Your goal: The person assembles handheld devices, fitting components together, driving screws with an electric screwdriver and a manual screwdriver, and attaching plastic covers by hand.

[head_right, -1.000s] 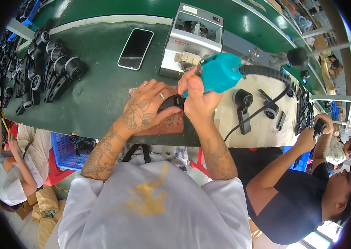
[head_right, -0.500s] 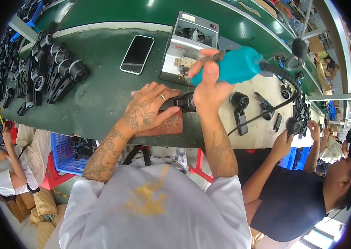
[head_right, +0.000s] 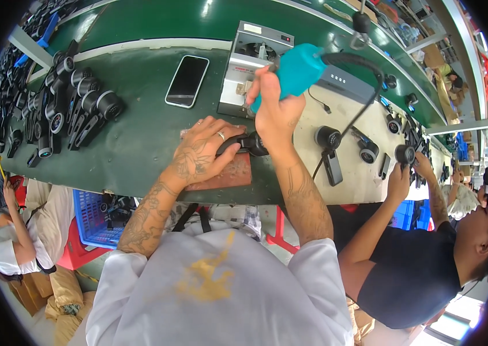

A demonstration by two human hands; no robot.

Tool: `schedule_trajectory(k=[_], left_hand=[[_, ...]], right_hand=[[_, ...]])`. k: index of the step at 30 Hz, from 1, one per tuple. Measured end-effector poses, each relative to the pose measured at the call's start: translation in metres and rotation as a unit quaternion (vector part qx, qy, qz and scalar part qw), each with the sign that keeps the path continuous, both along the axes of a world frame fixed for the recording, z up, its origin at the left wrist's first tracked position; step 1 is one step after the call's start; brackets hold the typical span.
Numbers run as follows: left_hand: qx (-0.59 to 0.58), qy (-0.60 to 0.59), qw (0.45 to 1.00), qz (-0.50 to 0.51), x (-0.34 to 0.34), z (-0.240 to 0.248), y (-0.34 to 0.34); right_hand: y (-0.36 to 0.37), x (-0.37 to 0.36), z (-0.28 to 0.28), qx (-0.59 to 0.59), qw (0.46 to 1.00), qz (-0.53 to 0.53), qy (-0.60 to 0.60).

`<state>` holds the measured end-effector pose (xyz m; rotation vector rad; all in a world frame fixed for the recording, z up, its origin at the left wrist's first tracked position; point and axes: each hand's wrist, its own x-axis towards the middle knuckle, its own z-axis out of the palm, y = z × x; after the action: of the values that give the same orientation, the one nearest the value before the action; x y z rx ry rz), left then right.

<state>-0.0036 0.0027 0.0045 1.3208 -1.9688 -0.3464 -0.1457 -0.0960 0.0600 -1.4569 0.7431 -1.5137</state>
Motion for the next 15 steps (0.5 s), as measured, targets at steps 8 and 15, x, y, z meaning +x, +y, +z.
schedule_trajectory(k=[8,15], left_hand=[[0.042,-0.006,0.999,-0.017,0.002,0.007,-0.002],[0.061,0.0,0.998,-0.029,0.001,0.01,0.001]], right_hand=[[0.055,-0.029,0.0,0.029,0.998,0.033,-0.037],[0.057,-0.027,-0.006,0.034,0.999,0.009,0.007]])
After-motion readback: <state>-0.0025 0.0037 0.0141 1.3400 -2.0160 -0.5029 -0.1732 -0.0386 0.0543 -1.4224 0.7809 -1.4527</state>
